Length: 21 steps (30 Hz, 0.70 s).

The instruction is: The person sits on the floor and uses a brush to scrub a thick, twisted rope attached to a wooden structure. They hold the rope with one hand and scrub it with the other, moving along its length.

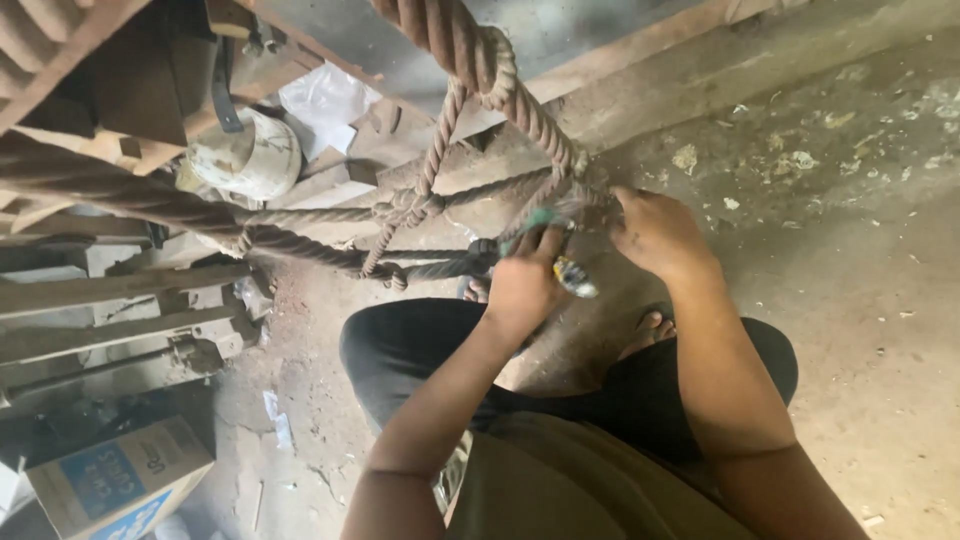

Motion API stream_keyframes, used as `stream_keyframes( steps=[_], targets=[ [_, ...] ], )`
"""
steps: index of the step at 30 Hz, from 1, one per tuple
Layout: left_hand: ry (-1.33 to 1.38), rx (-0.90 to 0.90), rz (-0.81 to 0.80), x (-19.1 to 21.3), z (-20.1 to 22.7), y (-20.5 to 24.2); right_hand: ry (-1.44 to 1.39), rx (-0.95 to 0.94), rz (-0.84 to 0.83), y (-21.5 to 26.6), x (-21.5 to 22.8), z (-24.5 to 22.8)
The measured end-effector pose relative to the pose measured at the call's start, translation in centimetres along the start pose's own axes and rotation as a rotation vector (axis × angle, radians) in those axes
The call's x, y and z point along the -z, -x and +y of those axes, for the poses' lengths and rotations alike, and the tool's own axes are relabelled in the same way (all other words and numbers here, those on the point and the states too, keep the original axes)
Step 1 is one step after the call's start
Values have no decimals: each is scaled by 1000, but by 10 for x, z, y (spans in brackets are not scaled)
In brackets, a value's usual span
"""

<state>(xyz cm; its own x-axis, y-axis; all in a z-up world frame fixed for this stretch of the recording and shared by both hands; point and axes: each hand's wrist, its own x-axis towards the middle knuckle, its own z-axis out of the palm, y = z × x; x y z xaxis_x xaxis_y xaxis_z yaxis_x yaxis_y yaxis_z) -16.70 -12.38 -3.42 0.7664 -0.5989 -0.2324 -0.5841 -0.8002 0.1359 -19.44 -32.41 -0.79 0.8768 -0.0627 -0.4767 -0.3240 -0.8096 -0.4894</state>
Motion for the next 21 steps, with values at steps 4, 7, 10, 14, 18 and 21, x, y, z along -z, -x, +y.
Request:
stream_keyframes(
  steps=[4,7,10,14,18,21],
  targets=[
    [80,-106,469,-25,-13,-20,12,87,140,6,-11,3],
    [3,45,215,-65,-39,-22,40,119,128,8,-7,1],
    [107,-16,218,-27,-36,-1,55,106,123,5,-8,3],
    [454,-295,685,14,-13,-19,51,72,129,-2,-12,2],
    [361,-3,324,-71,-82,-13,25,69,81,-8,-16,10],
    [380,25,296,-51,-84,0,24,64,91,-14,-18,13]
  ],
)
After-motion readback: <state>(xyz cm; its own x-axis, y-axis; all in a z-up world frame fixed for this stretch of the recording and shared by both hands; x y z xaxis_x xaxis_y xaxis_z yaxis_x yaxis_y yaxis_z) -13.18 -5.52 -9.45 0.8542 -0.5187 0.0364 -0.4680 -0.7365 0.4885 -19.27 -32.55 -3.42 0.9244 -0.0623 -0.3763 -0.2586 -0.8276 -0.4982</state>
